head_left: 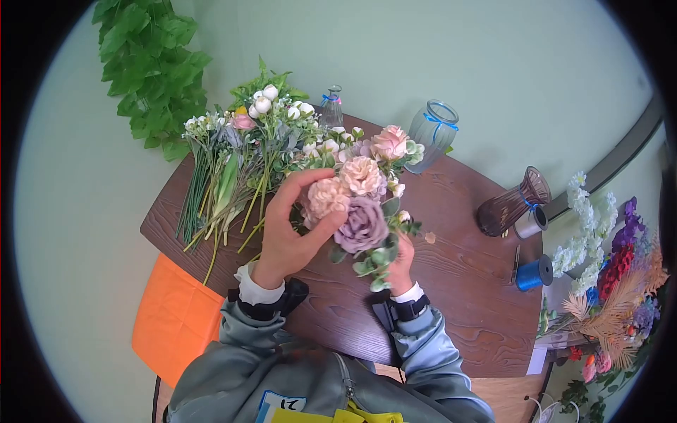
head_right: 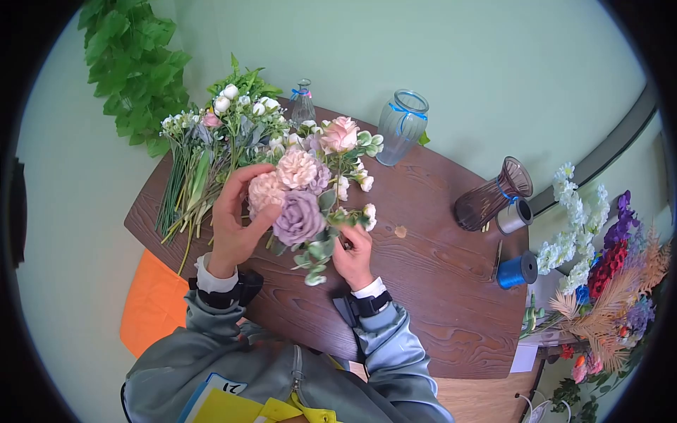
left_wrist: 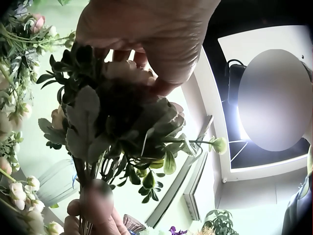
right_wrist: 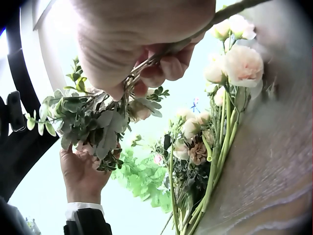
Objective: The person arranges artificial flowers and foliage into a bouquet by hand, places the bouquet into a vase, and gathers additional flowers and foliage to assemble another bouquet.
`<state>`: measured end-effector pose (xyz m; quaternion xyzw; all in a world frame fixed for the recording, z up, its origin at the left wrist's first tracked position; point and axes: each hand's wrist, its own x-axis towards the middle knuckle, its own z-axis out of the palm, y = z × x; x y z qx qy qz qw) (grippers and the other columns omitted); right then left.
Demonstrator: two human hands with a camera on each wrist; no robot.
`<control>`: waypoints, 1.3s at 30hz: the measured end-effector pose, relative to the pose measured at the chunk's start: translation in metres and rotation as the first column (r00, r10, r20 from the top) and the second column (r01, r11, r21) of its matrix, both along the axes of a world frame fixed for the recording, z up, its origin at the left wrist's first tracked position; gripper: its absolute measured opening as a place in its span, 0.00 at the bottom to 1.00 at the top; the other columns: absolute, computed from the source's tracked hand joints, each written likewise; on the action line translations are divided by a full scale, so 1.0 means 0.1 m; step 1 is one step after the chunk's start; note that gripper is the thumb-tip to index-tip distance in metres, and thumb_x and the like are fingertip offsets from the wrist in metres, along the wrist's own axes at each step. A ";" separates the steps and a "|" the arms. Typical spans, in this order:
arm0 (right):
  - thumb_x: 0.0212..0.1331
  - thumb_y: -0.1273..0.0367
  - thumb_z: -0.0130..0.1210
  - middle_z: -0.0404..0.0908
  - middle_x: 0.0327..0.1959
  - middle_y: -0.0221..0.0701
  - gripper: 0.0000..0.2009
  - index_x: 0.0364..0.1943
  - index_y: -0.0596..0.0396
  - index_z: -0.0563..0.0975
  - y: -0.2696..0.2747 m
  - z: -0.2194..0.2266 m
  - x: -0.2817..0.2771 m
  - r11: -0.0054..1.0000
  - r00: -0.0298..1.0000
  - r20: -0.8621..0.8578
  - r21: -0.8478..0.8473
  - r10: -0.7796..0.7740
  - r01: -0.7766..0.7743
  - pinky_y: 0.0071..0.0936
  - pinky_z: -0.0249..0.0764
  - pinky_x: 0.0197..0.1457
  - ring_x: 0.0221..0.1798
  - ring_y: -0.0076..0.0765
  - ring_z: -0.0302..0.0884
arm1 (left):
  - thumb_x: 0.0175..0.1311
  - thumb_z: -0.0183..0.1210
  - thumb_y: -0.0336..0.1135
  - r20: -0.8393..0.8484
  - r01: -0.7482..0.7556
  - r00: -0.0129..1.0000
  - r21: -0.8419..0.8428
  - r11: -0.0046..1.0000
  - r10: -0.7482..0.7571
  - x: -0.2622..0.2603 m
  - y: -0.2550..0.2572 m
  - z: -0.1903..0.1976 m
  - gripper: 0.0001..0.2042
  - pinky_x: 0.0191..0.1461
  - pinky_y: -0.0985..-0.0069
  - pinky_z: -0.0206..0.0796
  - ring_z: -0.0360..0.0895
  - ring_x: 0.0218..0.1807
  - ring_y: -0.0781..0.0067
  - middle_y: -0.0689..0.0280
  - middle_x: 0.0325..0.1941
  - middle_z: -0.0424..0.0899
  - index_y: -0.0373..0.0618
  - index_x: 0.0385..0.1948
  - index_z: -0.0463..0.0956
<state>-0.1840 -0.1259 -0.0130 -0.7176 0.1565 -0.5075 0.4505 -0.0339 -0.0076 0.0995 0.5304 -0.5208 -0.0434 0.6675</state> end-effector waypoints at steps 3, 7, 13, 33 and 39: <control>0.46 0.81 0.54 0.71 0.28 0.28 0.04 0.28 0.62 0.75 0.02 0.03 0.04 0.997 0.997 0.072 0.072 0.027 -0.033 0.16 0.61 0.30 0.27 0.20 0.66 | 0.51 0.60 0.26 -0.096 -0.018 0.995 0.008 1.000 0.018 -0.01 -0.04 -0.03 0.17 0.48 0.80 0.62 0.72 0.43 0.76 0.66 0.41 0.76 0.39 0.44 0.72; 0.45 0.81 0.55 0.72 0.28 0.29 0.05 0.28 0.62 0.74 0.02 0.06 0.04 1.000 0.999 0.052 0.004 0.007 -0.008 0.18 0.63 0.33 0.29 0.22 0.67 | 0.54 0.59 0.28 -0.213 -0.008 0.977 -0.014 1.000 0.005 0.02 -0.04 -0.09 0.15 0.47 0.81 0.63 0.72 0.41 0.78 0.66 0.40 0.76 0.39 0.44 0.72; 0.44 0.81 0.56 0.73 0.29 0.31 0.09 0.33 0.62 0.77 0.02 0.06 0.02 0.995 0.999 0.045 0.092 0.026 -0.030 0.20 0.65 0.36 0.32 0.26 0.70 | 0.57 0.56 0.29 -0.299 0.013 0.954 0.015 1.000 -0.008 0.02 -0.02 -0.06 0.14 0.47 0.82 0.62 0.72 0.42 0.79 0.65 0.41 0.77 0.37 0.45 0.72; 0.44 0.81 0.54 0.72 0.31 0.29 0.13 0.38 0.61 0.77 0.05 0.17 0.01 0.994 0.996 -0.032 -0.063 0.087 -0.089 0.16 0.61 0.33 0.31 0.22 0.66 | 0.60 0.54 0.27 -0.244 -0.182 0.954 -0.002 0.983 0.176 0.06 -0.09 -0.10 0.10 0.39 0.85 0.65 0.72 0.34 0.85 0.67 0.34 0.79 0.35 0.41 0.75; 0.46 0.77 0.59 0.74 0.31 0.30 0.12 0.39 0.58 0.78 0.06 0.18 0.00 0.995 0.996 -0.046 -0.059 0.080 -0.082 0.19 0.65 0.34 0.32 0.25 0.70 | 0.60 0.54 0.28 -0.294 -0.163 0.943 0.006 0.987 0.157 0.09 -0.10 -0.14 0.10 0.41 0.85 0.65 0.73 0.36 0.85 0.66 0.35 0.80 0.34 0.41 0.75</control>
